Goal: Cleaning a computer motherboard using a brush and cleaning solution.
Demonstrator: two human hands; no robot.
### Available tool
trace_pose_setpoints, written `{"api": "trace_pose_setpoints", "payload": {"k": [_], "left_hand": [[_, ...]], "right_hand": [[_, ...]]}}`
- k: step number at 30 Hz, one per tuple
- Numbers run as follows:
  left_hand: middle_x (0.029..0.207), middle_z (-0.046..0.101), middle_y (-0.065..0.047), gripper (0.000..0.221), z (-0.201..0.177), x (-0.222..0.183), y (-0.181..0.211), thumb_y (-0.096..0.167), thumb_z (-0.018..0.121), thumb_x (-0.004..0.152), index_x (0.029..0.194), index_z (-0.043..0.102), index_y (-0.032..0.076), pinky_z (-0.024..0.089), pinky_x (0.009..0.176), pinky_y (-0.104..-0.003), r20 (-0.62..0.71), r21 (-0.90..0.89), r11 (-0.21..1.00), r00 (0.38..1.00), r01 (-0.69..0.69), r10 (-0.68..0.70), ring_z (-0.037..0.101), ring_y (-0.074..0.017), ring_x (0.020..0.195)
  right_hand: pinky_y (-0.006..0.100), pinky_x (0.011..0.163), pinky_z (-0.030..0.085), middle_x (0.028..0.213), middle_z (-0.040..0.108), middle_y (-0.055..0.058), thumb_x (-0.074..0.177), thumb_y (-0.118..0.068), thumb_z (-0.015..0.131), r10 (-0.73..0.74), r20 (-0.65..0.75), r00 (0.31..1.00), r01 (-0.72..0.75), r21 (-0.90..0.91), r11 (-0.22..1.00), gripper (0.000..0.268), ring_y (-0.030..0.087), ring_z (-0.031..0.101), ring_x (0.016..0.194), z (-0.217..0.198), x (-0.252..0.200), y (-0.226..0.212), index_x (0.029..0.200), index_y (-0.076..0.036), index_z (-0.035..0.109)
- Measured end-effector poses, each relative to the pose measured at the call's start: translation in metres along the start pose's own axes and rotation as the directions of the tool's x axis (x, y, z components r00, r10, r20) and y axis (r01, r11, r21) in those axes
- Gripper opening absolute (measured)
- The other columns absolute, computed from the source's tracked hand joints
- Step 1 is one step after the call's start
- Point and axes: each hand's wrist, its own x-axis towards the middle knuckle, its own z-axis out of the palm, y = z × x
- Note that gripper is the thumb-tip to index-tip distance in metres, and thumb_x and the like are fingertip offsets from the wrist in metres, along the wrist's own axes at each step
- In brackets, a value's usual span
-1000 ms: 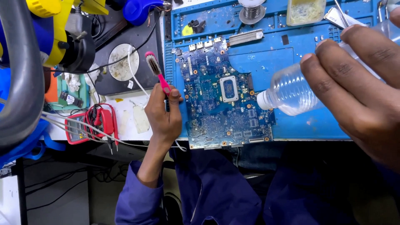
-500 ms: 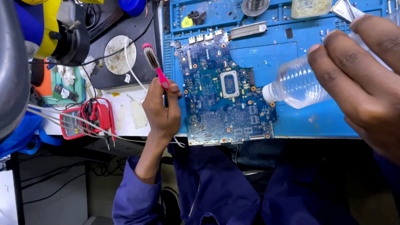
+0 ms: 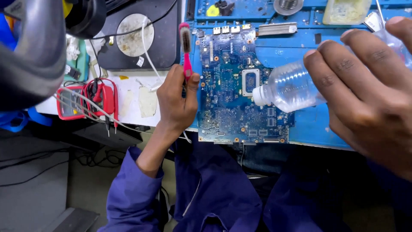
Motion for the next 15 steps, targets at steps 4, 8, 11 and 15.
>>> {"api": "trace_pose_setpoints", "payload": {"k": [4, 8, 11, 15], "left_hand": [[0.079, 0.043, -0.005, 0.032, -0.001, 0.002, -0.001, 0.026, 0.041, 0.113, 0.09, 0.047, 0.005, 0.031, 0.056, -0.033, 0.015, 0.002, 0.999, 0.999, -0.034, 0.034, 0.037, -0.0178, 0.063], [0.079, 0.042, -0.006, 0.029, 0.002, 0.002, -0.001, 0.024, 0.043, 0.113, 0.092, 0.045, 0.005, 0.029, 0.055, -0.034, 0.006, -0.033, 0.998, 0.999, -0.049, 0.05, 0.035, -0.019, 0.062], [0.079, 0.041, -0.005, 0.03, -0.003, 0.002, -0.001, 0.026, 0.042, 0.113, 0.09, 0.044, 0.006, 0.029, 0.055, -0.034, 0.037, -0.033, 0.999, 0.999, -0.034, 0.035, 0.034, -0.0184, 0.062], [0.081, 0.042, -0.005, 0.029, -0.003, 0.002, 0.0, 0.025, 0.042, 0.113, 0.092, 0.045, 0.006, 0.03, 0.055, -0.033, 0.044, -0.045, 0.999, 0.999, -0.025, 0.027, 0.035, -0.0178, 0.064]], "right_hand": [[0.038, 0.127, 0.04, 0.129, 0.07, -0.009, 0.113, -0.023, 0.063, 0.033, -0.055, 0.998, -0.033, -0.005, 0.999, 0.023, 0.011, 0.07, 0.126, 0.006, 0.014, -0.006, 0.133, -0.024, 0.073], [0.038, 0.129, 0.039, 0.134, 0.071, -0.008, 0.099, -0.02, 0.06, -0.012, -0.029, 1.0, 0.012, 0.008, 1.0, 0.039, 0.012, 0.07, 0.13, 0.011, 0.018, -0.011, 0.136, -0.023, 0.072], [0.035, 0.13, 0.039, 0.13, 0.071, -0.012, 0.102, -0.018, 0.062, 0.016, -0.034, 0.999, -0.015, 0.054, 0.998, 0.032, 0.008, 0.071, 0.127, 0.011, 0.021, -0.02, 0.133, -0.026, 0.071], [0.033, 0.126, 0.042, 0.129, 0.073, -0.012, 0.102, -0.018, 0.06, 0.025, -0.071, 0.997, -0.021, 0.061, 0.998, 0.032, 0.007, 0.073, 0.125, 0.004, 0.026, -0.022, 0.129, -0.026, 0.073]]}}
